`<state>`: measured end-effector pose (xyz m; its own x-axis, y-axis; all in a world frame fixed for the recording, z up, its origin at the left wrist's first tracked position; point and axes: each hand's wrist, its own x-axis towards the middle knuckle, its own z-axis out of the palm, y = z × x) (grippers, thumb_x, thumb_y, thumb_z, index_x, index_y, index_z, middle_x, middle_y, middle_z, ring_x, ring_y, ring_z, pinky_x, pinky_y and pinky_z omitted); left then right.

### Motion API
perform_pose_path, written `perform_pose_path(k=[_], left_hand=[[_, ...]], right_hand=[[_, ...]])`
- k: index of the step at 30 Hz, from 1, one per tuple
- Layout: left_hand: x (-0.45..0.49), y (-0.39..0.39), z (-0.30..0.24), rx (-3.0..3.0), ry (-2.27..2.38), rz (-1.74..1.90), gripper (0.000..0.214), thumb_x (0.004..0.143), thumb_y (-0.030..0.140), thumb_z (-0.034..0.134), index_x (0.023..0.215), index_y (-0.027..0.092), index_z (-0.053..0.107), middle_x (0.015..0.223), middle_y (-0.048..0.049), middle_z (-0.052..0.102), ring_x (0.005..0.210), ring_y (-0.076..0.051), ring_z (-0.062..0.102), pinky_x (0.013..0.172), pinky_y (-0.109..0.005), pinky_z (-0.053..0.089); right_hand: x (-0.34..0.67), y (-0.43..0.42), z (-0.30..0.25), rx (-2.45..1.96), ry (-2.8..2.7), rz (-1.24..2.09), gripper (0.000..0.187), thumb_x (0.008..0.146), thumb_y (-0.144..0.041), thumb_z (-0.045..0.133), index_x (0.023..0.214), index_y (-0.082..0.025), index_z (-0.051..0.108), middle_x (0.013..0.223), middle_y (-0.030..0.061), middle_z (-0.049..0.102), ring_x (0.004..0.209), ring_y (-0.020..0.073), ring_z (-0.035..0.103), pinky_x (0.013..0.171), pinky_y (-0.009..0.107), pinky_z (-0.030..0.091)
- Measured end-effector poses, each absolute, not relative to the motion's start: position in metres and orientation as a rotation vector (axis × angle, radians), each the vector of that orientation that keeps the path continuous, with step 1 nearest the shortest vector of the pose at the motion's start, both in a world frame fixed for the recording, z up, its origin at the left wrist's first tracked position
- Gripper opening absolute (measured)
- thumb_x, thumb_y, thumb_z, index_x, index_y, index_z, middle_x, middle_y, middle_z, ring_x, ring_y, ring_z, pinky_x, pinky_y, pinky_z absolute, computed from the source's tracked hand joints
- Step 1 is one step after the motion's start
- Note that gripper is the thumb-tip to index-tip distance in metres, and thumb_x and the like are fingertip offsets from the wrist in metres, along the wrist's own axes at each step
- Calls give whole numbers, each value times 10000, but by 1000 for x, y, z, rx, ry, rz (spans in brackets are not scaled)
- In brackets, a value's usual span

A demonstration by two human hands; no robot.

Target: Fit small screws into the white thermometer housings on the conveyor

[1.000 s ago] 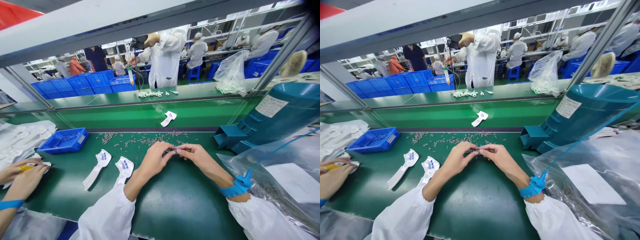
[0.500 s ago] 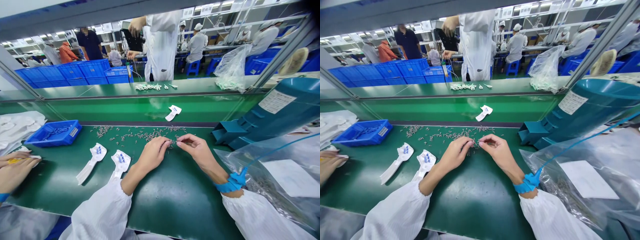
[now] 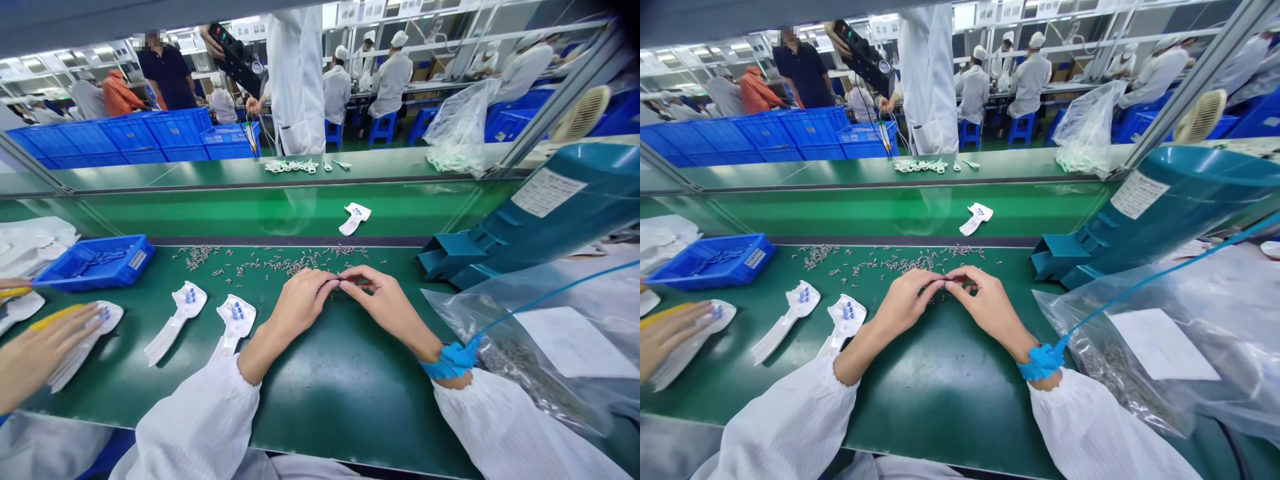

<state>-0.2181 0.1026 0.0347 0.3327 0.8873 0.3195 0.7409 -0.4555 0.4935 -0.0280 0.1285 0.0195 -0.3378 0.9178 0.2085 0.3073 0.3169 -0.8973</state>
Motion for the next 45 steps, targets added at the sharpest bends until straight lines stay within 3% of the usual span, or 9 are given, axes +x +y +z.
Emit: perform_pose_path(k=[7,14,20,26,39,45], left_hand=[[-216,103,32,2395,1499,781,270,1057,311,390,1027,220,642,921,-21,696,880,-193,622,823,-316,469],[-214,100,34,2431,1506,766,286,1065,277,335,959,207,591,861,-14,655,821,-176,625,754,-288,475],[-214,99,34,2479,1538,814,221,1013,338,511,1180,200,556,1020,-37,681,943,-200,634,864,-323,483],[-212,98,36,2542,1570,801,184,1035,272,428,1055,199,596,961,-43,672,890,-205,621,823,-333,478],[-206,95,36,2330,1519,833,224,1035,253,332,923,205,521,878,-27,593,815,-191,564,750,-313,424],[-210,99,38,2104,1354,856,329,1043,304,313,791,204,500,748,10,592,697,-149,563,660,-269,416]], right_hand=[[-30,129,15,-1057,-1629,1118,283,836,-451,704,979,-213,649,941,53,686,875,202,644,789,341,552],[-32,121,24,-1079,-1726,892,206,883,-406,653,972,-223,624,937,43,683,805,184,633,785,336,531],[-31,118,24,-1097,-1736,825,168,900,-363,634,992,-223,617,942,40,683,814,183,641,786,330,533],[-33,117,22,-1069,-1746,792,142,903,-317,634,1004,-220,606,945,39,680,819,182,644,785,323,538],[-28,117,24,-846,-2045,255,123,937,-163,540,1028,-243,562,927,45,663,853,202,640,784,355,532],[-27,115,22,-853,-1954,526,91,919,-210,595,1001,-243,575,935,34,665,865,192,648,807,352,530]])
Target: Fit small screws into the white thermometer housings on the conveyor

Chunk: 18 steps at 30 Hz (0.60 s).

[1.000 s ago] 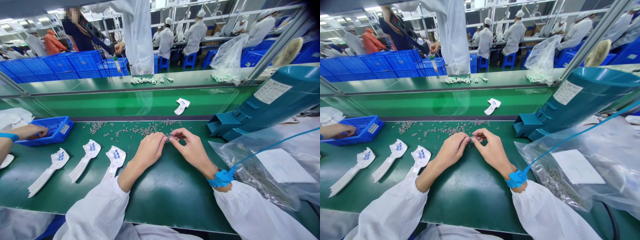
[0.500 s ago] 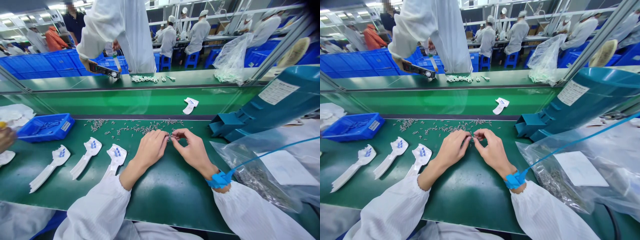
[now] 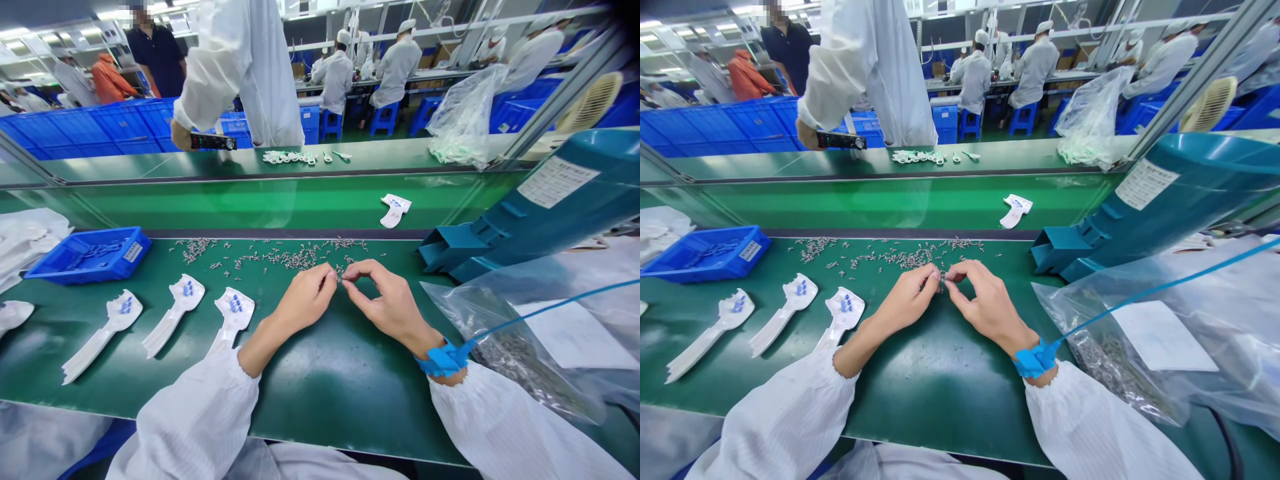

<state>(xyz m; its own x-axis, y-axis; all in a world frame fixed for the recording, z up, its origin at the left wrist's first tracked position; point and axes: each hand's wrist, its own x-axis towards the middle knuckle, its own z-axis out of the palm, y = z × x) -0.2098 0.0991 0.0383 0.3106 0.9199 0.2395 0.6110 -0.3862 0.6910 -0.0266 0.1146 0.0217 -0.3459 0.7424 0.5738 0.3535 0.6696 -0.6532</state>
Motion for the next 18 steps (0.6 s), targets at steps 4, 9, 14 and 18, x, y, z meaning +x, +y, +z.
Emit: perform_pose_path(k=[4,9,14,18], left_hand=[[-215,103,39,2028,1160,821,416,1056,361,290,761,194,531,724,11,638,691,-131,610,661,-240,466],[-217,100,45,2011,1144,944,354,1056,383,332,946,183,602,792,-4,652,727,-135,612,685,-245,475],[-219,99,46,2114,1143,1034,180,984,323,533,1077,204,631,925,-22,675,826,-158,620,744,-263,475],[-221,101,41,2205,1124,1027,173,998,301,507,1031,206,649,936,-41,669,879,-184,607,843,-314,455]], right_hand=[[-28,116,21,-870,-1653,1065,157,864,-307,699,961,-245,593,932,16,651,882,175,648,834,330,542],[-29,122,26,-848,-1347,1432,276,760,-364,808,905,-229,617,886,2,633,831,144,616,780,282,540],[-29,124,26,-838,-1203,1548,329,708,-371,852,905,-225,632,884,-6,620,805,129,596,735,257,530],[-29,123,24,-846,-1224,1538,331,711,-375,852,917,-228,638,907,0,630,826,133,601,761,265,530]])
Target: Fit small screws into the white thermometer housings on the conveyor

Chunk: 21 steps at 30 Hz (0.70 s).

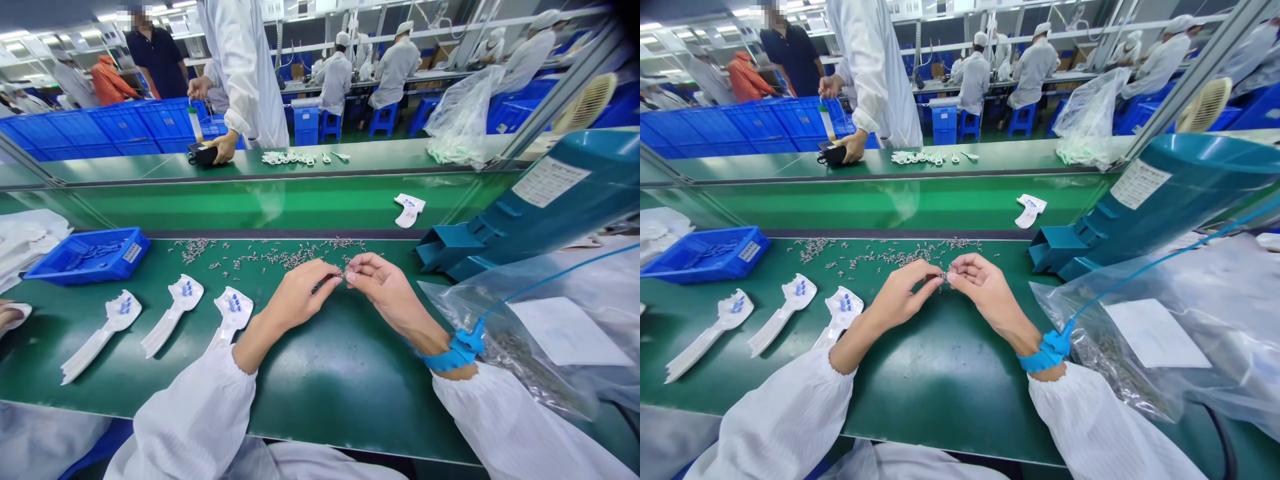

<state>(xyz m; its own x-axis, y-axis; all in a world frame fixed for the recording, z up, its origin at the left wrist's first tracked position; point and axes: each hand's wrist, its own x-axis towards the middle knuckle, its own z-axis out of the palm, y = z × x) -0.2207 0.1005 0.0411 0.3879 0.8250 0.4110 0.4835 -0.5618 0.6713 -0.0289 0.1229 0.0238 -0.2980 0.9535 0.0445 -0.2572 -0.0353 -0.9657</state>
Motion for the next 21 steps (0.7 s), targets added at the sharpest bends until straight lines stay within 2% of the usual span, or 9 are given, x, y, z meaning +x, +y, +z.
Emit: perform_pose_path(k=[4,9,13,16,18,21], left_hand=[[-219,99,40,2218,1113,1018,211,1012,304,458,1021,204,644,930,-54,652,889,-198,586,857,-338,433],[-213,98,41,2076,1103,1030,305,1040,370,379,902,196,588,850,-34,633,810,-168,591,772,-292,465],[-210,100,42,1985,1061,926,426,1066,417,237,817,194,501,773,-24,619,749,-147,634,699,-256,504],[-210,99,43,1988,1091,839,483,1070,407,154,801,192,493,739,-25,615,722,-142,651,678,-245,509],[-212,98,43,2029,1172,796,457,1068,390,204,822,189,532,763,-25,624,739,-151,642,709,-261,505],[-214,97,39,2131,1367,736,335,1039,337,351,874,188,600,855,-49,633,858,-210,621,819,-342,484]], right_hand=[[-30,122,24,-853,-1273,1482,333,713,-390,848,916,-233,637,921,5,633,857,142,608,806,281,532],[-30,119,27,-862,-1363,1340,323,745,-422,813,909,-236,606,917,19,640,868,161,618,833,315,540],[-28,117,28,-839,-1455,1191,266,820,-398,748,957,-245,579,945,22,628,901,166,623,856,326,540],[-25,119,26,-846,-1491,1081,248,857,-385,706,1001,-253,553,952,23,624,922,174,624,873,338,542],[-23,122,23,-916,-1556,1017,229,886,-391,660,1041,-247,572,979,37,634,928,184,626,870,350,542],[-18,128,19,-1113,-1779,857,232,930,-381,564,1079,-225,647,1017,66,659,900,199,628,849,379,530]])
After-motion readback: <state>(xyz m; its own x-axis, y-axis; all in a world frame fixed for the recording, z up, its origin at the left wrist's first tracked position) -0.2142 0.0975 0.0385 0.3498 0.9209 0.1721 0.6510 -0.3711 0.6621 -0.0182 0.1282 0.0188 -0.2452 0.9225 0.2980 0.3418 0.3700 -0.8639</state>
